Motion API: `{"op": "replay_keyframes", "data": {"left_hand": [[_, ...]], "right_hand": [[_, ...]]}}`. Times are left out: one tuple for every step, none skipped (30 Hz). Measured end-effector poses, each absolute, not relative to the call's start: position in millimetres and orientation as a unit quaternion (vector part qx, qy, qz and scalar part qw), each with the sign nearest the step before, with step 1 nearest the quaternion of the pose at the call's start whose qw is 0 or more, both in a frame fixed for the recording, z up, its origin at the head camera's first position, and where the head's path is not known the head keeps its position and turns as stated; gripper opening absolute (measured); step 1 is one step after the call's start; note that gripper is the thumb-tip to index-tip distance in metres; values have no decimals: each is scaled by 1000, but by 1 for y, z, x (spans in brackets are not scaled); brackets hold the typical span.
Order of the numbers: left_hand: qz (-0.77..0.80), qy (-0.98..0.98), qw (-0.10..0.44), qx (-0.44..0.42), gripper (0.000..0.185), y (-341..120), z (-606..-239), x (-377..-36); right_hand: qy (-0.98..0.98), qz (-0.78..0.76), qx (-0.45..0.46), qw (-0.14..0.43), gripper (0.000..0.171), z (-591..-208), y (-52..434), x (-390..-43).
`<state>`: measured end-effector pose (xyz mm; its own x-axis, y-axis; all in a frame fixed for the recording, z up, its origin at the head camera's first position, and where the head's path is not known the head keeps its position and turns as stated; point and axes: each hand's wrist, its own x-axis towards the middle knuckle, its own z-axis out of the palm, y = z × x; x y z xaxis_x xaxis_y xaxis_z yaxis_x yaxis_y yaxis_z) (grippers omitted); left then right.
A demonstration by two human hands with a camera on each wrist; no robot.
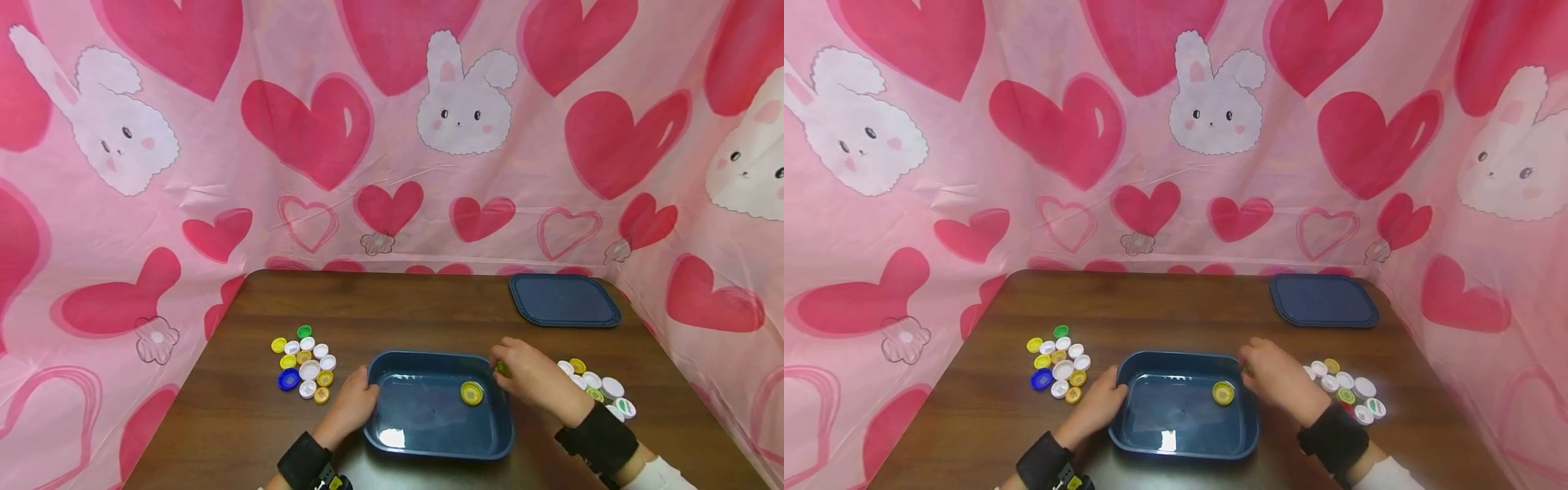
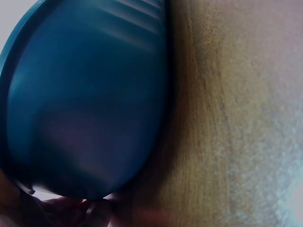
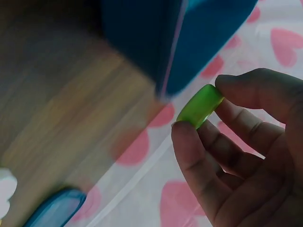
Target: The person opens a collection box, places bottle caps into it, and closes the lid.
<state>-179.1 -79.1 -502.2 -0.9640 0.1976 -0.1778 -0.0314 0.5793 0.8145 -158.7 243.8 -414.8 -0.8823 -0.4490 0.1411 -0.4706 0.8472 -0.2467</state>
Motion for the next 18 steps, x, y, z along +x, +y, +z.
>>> {"op": "replay_keyframes", "data": {"left_hand": [[457,879,127,46,42,-79,-502,-179],[457,879,127,47,42,-79,-502,-179],[457,879,127,47,41,-79,-502,-179],[457,879,126,48,41,-79,-502,-179],[456,880,127,47,41,-79,-502,-179],[455,880,126,47,41,-79,-502,-178],[454,881,126,47,41,-79,-502,-178],[453,882,125,48,41,-79,-503,-178],[452,882,126,48,41,-79,-503,-178],[452,882,125,48,42,-79,-503,-178],[452,882,125,47,42,-79,-503,-178],[451,882,124,49,42,-79,-503,-178],[452,882,124,48,42,-79,-503,-178],[451,883,123,48,43,-79,-503,-178],[452,882,123,48,43,-79,-503,-178],[452,883,121,51,43,-79,-502,-178],[452,882,121,51,43,-79,-502,-178],[452,882,120,52,43,-79,-502,-178]], "right_hand": [[-959,139,245,33,15,-416,239,-157],[-958,138,251,27,15,-417,236,-155],[-957,138,255,22,15,-418,232,-154],[-956,137,260,16,15,-420,229,-152],[-955,136,263,8,15,-422,226,-151],[-955,135,266,-1,15,-424,223,-150],[-953,136,271,-11,16,-426,221,-149],[-951,136,275,-20,16,-429,220,-147],[-950,137,280,-28,16,-431,218,-146],[-948,138,286,-35,17,-434,217,-144],[-946,139,289,-41,17,-436,215,-143],[-945,140,293,-45,17,-438,214,-142],[-943,140,298,-46,17,-440,213,-141],[-942,140,301,-49,16,-442,213,-140],[-941,140,303,-54,16,-444,212,-140],[-940,141,304,-60,15,-445,212,-139],[-940,142,304,-67,15,-447,211,-139],[-939,142,303,-75,14,-448,211,-139]]}}
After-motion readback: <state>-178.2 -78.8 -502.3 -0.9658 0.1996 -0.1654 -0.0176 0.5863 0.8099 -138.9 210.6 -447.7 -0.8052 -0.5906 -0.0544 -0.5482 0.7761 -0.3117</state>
